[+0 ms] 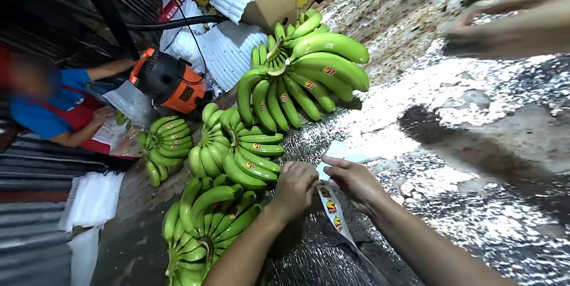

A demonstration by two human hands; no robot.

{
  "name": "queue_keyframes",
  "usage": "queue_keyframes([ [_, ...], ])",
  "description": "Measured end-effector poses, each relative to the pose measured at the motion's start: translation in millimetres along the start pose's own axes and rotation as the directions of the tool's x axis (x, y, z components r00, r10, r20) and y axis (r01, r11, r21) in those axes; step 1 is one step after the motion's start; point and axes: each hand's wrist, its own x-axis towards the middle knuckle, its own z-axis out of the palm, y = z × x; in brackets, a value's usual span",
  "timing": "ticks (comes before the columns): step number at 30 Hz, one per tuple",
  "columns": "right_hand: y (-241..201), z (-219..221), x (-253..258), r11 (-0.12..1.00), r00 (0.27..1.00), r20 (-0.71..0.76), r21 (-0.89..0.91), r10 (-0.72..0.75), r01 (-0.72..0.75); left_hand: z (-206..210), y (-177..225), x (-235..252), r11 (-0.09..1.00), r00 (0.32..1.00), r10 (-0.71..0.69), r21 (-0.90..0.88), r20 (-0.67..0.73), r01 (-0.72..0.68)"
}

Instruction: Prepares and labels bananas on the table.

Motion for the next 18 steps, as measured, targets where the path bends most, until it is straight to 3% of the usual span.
queue_keyframes([
  [2, 1.0, -5.6, 5.3, 0.996, 0.997, -0.043, -0.074, -0.058, 0.055, -17.2, -4.1, 12.1, 0.949, 0.959, -0.265, -0.153, 0.097, 0.277],
  [4, 0.8, -13.6, 9.9, 0.985, 0.991, -0.056, -0.133, -0.12, 0.112, -32.4, -26.9, 31.5, 0.804, 0.821, -0.557, -0.168, 0.125, 0.571],
  [6, -0.7, -18.7, 9.8, 0.978, 0.988, -0.032, -0.155, -0.148, 0.142, -40.9, -73.0, 47.6, 0.658, 0.663, -0.745, -0.088, 0.071, 0.748],
  [10, -10.6, -20.7, -5.7, 0.969, 0.995, 0.055, -0.228, -0.087, 0.097, -36.1, -140.3, 63.9, 0.523, 0.53, -0.848, 0.161, -0.001, 0.837],
  [14, -54.0, -2.4, -44.3, 0.944, 0.994, 0.047, -0.32, 0.1, -0.08, -20.1, -152.7, 72.4, 0.485, 0.509, -0.86, 0.315, 0.004, 0.816],
  [18, 1.7, -31.9, -13.0, 0.952, 0.979, 0.134, -0.246, -0.153, 0.182, -12.5, -156.3, 78.2, 0.471, 0.522, -0.853, 0.432, 0.0, 0.769],
])
